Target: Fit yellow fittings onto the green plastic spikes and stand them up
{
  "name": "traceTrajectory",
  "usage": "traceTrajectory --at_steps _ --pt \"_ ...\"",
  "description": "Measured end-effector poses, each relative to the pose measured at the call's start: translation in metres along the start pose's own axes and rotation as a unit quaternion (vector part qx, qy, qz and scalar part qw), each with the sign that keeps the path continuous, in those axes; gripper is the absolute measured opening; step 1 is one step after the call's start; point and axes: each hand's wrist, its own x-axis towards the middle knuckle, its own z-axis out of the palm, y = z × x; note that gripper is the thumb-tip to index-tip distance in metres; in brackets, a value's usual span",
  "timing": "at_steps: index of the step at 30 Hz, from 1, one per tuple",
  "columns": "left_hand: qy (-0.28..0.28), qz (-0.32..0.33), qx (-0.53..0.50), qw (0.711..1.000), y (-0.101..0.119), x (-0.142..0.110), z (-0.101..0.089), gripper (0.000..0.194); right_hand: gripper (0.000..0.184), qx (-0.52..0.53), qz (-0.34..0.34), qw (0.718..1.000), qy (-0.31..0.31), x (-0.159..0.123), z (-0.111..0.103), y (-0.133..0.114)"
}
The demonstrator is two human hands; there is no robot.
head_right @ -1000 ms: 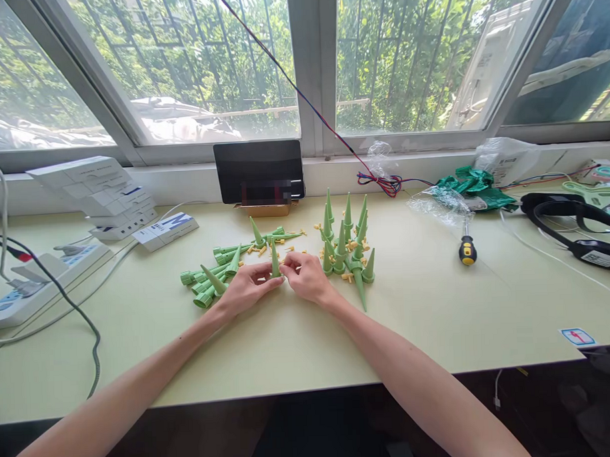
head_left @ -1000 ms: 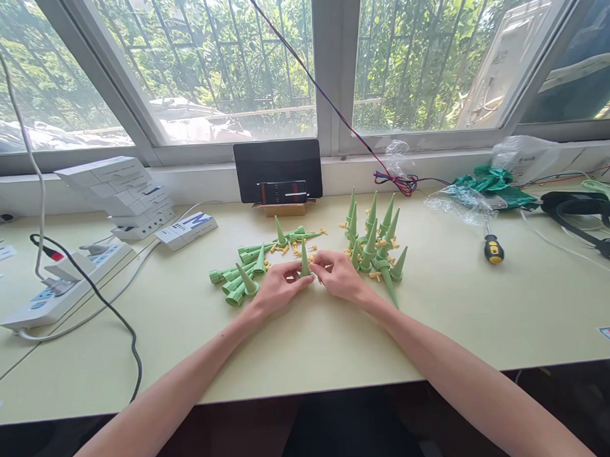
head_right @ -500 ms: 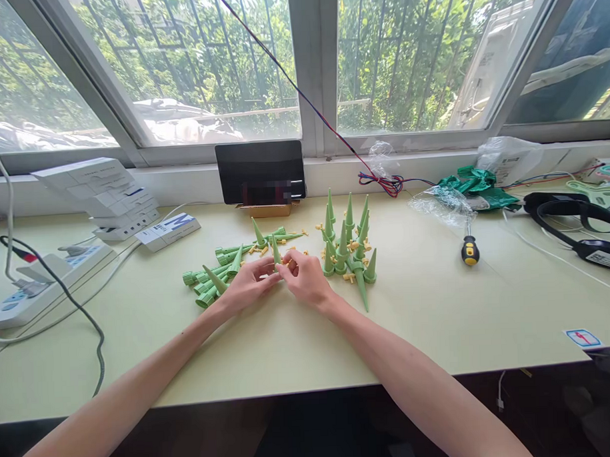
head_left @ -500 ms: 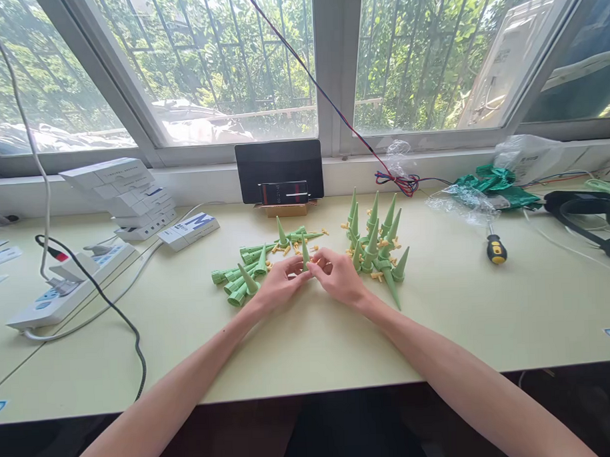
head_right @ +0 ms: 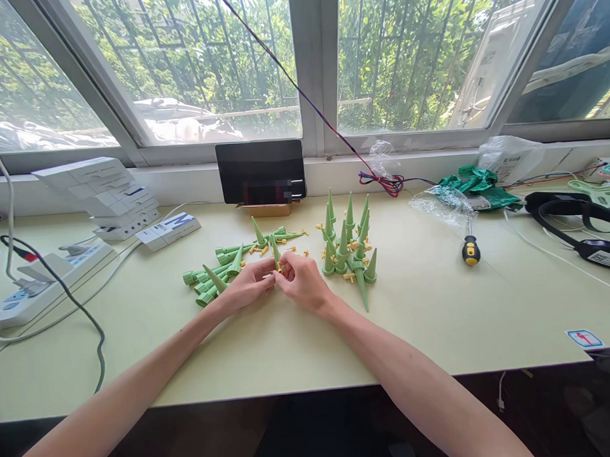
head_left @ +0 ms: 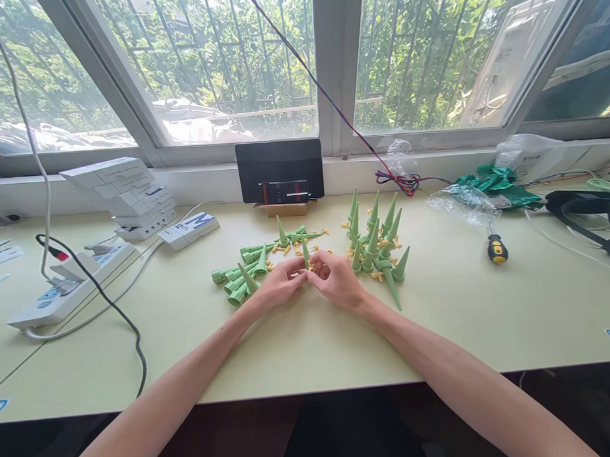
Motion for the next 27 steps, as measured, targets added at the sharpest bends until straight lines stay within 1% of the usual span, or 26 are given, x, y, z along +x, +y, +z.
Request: traceTrajectory --at_steps 9,14,19,23,27 --pt "0.008 -0.011 -0.005 1.000 0.0058 -0.0014 0.0023 0.033 0.007 0.008 0.005 1.000 -0.005 -0.0001 0.0006 0.0006" --pt "-0.003 -0.014 -0.015 1.000 0.0034 -0.0017 0.0015 0.031 0.008 0.022 -0.002 1.000 -0.008 -0.0005 0.0002 0.0020" --pt "-0.014 -0.019 0.000 1.000 -0.0011 -0.0012 -0.0002 0.032 0.010 0.023 0.004 1.000 -0.008 -0.0003 0.0004 0.0027" --pt "-0.010 -0.025 0.005 1.000 -0.0020 -0.0009 -0.0002 0.035 0.009 0.023 0.009 1.000 -0.011 -0.0002 0.0005 0.0030" --pt "-0.002 -0.016 0.000 1.000 0.0008 -0.0013 0.0011 0.033 0.009 0.026 0.009 1.000 -0.013 -0.0005 0.0004 0.0031"
